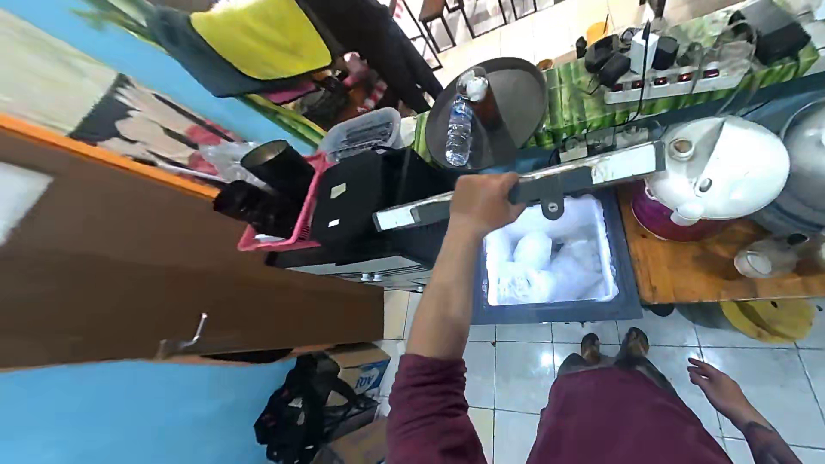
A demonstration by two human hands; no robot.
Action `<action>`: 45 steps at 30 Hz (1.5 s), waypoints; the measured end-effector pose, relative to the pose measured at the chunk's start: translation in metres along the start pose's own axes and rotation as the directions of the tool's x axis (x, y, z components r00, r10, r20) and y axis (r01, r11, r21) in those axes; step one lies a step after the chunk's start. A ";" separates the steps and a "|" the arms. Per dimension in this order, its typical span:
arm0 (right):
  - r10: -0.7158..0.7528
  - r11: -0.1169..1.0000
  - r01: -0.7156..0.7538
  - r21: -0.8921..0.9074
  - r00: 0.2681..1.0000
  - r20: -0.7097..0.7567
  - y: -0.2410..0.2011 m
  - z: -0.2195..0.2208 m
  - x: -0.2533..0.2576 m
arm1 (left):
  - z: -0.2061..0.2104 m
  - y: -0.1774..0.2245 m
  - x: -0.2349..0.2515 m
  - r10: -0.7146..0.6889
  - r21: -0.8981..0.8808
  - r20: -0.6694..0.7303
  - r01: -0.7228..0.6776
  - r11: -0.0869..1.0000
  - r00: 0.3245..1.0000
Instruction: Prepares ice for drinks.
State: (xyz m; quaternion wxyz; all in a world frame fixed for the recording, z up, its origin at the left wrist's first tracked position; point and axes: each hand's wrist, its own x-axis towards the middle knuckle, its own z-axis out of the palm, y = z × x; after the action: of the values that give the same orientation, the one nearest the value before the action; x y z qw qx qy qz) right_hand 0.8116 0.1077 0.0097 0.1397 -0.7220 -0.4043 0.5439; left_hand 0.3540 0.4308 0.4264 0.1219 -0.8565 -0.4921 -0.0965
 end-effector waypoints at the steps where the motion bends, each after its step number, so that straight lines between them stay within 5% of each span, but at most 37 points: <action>1: 0.011 1.000 -0.010 -0.009 1.000 0.010 0.001 -0.007 0.004 | -0.003 -0.005 0.009 -0.003 0.020 -0.001 0.003 1.000 1.000; 15: 0.182 0.979 -0.175 -0.101 0.981 0.063 0.072 -0.099 0.034 | -0.012 -0.036 0.060 0.097 0.138 -0.196 -0.071 0.988 0.976; 20: 0.115 0.986 -0.106 -0.127 0.991 0.065 0.069 -0.118 0.042 | -0.021 -0.025 0.052 0.058 0.111 -0.214 -0.035 0.993 0.975; 24: 0.163 0.987 -0.163 0.003 0.984 -0.069 0.045 -0.145 0.032 | -0.006 -0.031 0.038 -0.011 0.077 -0.164 0.023 0.997 0.986; 27: 0.137 0.984 -0.087 0.154 0.926 -0.353 0.033 -0.170 0.032 | 0.031 -0.057 -0.002 -0.031 0.020 -0.205 0.036 0.999 0.978; 29: 0.109 0.971 0.031 0.239 0.828 -0.550 0.018 -0.193 0.031 | 0.051 0.001 -0.023 -0.106 -0.144 -0.410 0.051 0.988 0.906; 31: 0.082 0.951 0.148 0.270 0.724 -0.685 -0.006 -0.217 0.033 | 0.069 0.121 -0.020 -0.245 -0.345 -0.553 0.048 0.937 0.796; 32: 0.064 0.941 0.197 0.274 0.693 -0.718 -0.017 -0.228 0.036 | 0.091 0.178 -0.015 -0.299 -0.511 -0.507 -0.003 0.859 0.808; 34: 0.018 0.927 0.266 0.265 0.673 -0.739 -0.034 -0.248 0.045 | 0.156 0.278 -0.007 -0.330 -0.823 -0.192 0.031 0.567 0.924; 35: -0.013 0.922 0.294 0.250 0.671 -0.742 -0.040 -0.255 0.050 | 0.185 0.317 0.000 -0.271 -0.901 0.027 0.141 0.411 0.962; 37: -0.104 0.914 0.357 0.192 0.663 -0.741 -0.047 -0.267 0.067 | 0.232 0.376 0.023 -0.116 -0.880 0.392 0.409 0.243 0.913; 40: -0.185 0.886 0.436 0.160 0.648 -0.738 -0.057 -0.275 0.093 | 0.277 0.433 0.048 -0.063 -0.805 0.562 0.563 0.184 0.824; 45: -0.157 0.823 0.515 0.240 0.613 -0.775 -0.084 -0.283 0.114 | 0.297 0.464 0.069 -0.063 -0.779 0.560 0.551 0.298 0.826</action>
State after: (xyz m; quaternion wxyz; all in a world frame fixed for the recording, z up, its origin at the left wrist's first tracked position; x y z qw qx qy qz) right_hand 1.0393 0.3120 0.0914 0.5495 -0.7328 -0.3127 0.2516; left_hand 0.8033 0.3519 0.1110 -0.5104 -0.6561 -0.5238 -0.1863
